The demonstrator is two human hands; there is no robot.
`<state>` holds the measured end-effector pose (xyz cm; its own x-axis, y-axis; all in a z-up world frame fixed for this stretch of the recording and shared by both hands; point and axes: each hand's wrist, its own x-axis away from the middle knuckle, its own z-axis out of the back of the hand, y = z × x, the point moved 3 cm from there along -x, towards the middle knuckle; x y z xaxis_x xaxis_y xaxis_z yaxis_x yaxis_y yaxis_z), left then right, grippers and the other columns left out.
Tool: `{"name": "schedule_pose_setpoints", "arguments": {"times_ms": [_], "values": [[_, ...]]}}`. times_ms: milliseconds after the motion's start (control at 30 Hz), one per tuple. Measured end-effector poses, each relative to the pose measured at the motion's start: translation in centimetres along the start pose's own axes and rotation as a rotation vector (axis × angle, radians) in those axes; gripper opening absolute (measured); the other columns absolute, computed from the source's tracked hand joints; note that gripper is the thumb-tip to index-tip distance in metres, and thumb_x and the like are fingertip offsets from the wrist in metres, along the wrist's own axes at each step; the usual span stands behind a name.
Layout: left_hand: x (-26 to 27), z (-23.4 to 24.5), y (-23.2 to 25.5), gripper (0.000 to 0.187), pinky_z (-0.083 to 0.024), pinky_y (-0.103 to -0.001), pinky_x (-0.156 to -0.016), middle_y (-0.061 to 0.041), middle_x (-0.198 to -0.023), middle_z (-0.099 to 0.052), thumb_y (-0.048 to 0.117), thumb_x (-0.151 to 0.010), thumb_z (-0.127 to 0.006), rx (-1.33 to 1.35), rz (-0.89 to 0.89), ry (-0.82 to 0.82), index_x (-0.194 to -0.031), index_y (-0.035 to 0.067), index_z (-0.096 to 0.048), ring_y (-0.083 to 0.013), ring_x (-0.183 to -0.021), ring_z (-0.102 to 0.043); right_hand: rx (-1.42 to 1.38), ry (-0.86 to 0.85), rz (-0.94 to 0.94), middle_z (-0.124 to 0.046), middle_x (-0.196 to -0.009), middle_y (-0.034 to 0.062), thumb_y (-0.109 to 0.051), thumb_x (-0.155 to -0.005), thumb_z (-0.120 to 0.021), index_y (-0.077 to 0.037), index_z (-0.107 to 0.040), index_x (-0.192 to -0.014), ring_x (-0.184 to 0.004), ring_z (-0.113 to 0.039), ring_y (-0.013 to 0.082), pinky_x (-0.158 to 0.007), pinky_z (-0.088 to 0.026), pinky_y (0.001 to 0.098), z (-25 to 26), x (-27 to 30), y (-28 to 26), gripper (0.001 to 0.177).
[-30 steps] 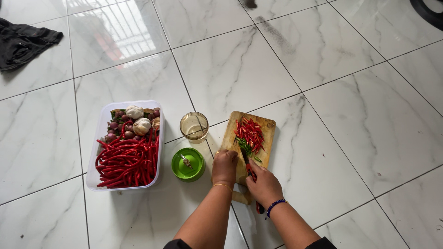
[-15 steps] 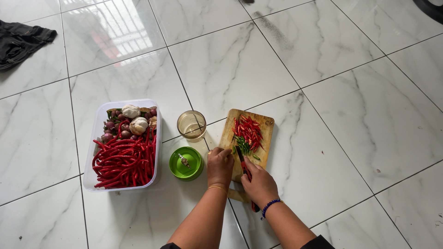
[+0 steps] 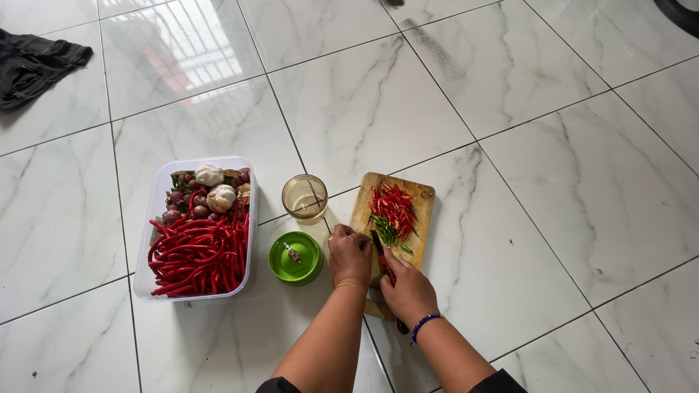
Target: The person sits on the floor and uses a knife to chop green chilies on a wooden cutting board. They then peel and chop a shallot, placing the pieces on the board.
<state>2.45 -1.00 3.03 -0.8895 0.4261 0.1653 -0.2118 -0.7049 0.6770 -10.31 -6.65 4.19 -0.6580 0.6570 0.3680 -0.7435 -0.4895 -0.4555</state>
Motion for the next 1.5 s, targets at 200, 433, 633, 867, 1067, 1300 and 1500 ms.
{"name": "schedule_pose_setpoints", "arguments": {"times_ms": [200, 433, 633, 867, 1067, 1300, 1500], "values": [[-0.3, -0.2, -0.2, 0.009, -0.053, -0.039, -0.096, 0.0, -0.109, -0.06, 0.014, -0.077, -0.084, -0.005, -0.016, -0.016, -0.085, 0.017, -0.082, -0.023, -0.113, -0.058, 0.02, 0.02, 0.019, -0.066, -0.121, 0.0075, -0.022, -0.09, -0.059, -0.027, -0.044, -0.152, -0.104, -0.068, 0.0307, -0.093, -0.056, 0.0422, -0.7, -0.1, -0.4, 0.064], [-0.6, -0.3, -0.2, 0.008, -0.053, -0.039, -0.096, 0.0, -0.111, -0.06, 0.012, -0.077, -0.082, -0.019, -0.047, -0.032, -0.084, 0.016, -0.081, -0.0228, -0.112, -0.059, -0.044, 0.007, -0.003, -0.064, -0.128, 0.007, -0.022, -0.092, -0.059, -0.024, -0.046, -0.15, -0.109, -0.067, 0.0314, -0.096, -0.055, 0.0424, -1.0, -0.6, -0.3, 0.059], [-0.6, -0.2, -0.1, 0.007, -0.052, -0.039, -0.097, 0.0, -0.113, -0.06, 0.014, -0.08, -0.08, -0.059, -0.079, -0.048, -0.086, 0.016, -0.08, -0.024, -0.112, -0.059, -0.05, -0.033, -0.018, -0.062, -0.136, 0.0068, -0.024, -0.092, -0.06, -0.022, -0.044, -0.152, -0.115, -0.066, 0.0292, -0.1, -0.053, 0.0408, -0.7, -1.0, -0.4, 0.062], [-0.7, -0.1, -0.2, 0.006, -0.052, -0.039, -0.097, 0.0, -0.112, -0.06, 0.014, -0.08, -0.08, -0.047, -0.074, -0.059, -0.085, 0.017, -0.08, -0.0239, -0.112, -0.059, -0.032, -0.058, -0.036, -0.063, -0.133, 0.0082, -0.024, -0.092, -0.061, -0.022, -0.046, -0.151, -0.116, -0.065, 0.0303, -0.1, -0.053, 0.0414, -0.4, -1.6, -0.3, 0.061], [-0.8, -0.5, -0.6, 0.006, -0.052, -0.041, -0.094, 0.0, -0.111, -0.06, 0.014, -0.079, -0.081, -0.056, -0.095, -0.03, -0.084, 0.017, -0.08, -0.0247, -0.11, -0.059, -0.018, -0.079, -0.021, -0.064, -0.131, 0.0118, -0.023, -0.091, -0.061, -0.019, -0.046, -0.151, -0.116, -0.065, 0.0315, -0.1, -0.053, 0.042, -0.4, -2.1, -0.3, 0.061], [-0.8, -1.0, -0.8, 0.005, -0.054, -0.04, -0.091, 0.002, -0.107, -0.062, 0.014, -0.078, -0.08, -0.051, -0.1, 0.003, -0.082, 0.017, -0.08, -0.0245, -0.106, -0.062, -0.003, -0.097, -0.026, -0.065, -0.128, 0.0121, -0.024, -0.09, -0.061, -0.02, -0.045, -0.151, -0.115, -0.065, 0.0315, -0.1, -0.053, 0.0425, -0.4, -2.3, -0.1, 0.063], [-1.1, -1.0, -0.9, 0.005, -0.054, -0.04, -0.091, 0.001, -0.108, -0.062, 0.013, -0.077, -0.081, -0.053, -0.129, 0.012, -0.081, 0.016, -0.079, -0.0247, -0.106, -0.061, 0.003, -0.093, -0.028, -0.067, -0.123, 0.0131, -0.023, -0.09, -0.062, -0.02, -0.047, -0.15, -0.113, -0.066, 0.0324, -0.099, -0.054, 0.043, -0.5, -2.7, 0.0, 0.062]]}}
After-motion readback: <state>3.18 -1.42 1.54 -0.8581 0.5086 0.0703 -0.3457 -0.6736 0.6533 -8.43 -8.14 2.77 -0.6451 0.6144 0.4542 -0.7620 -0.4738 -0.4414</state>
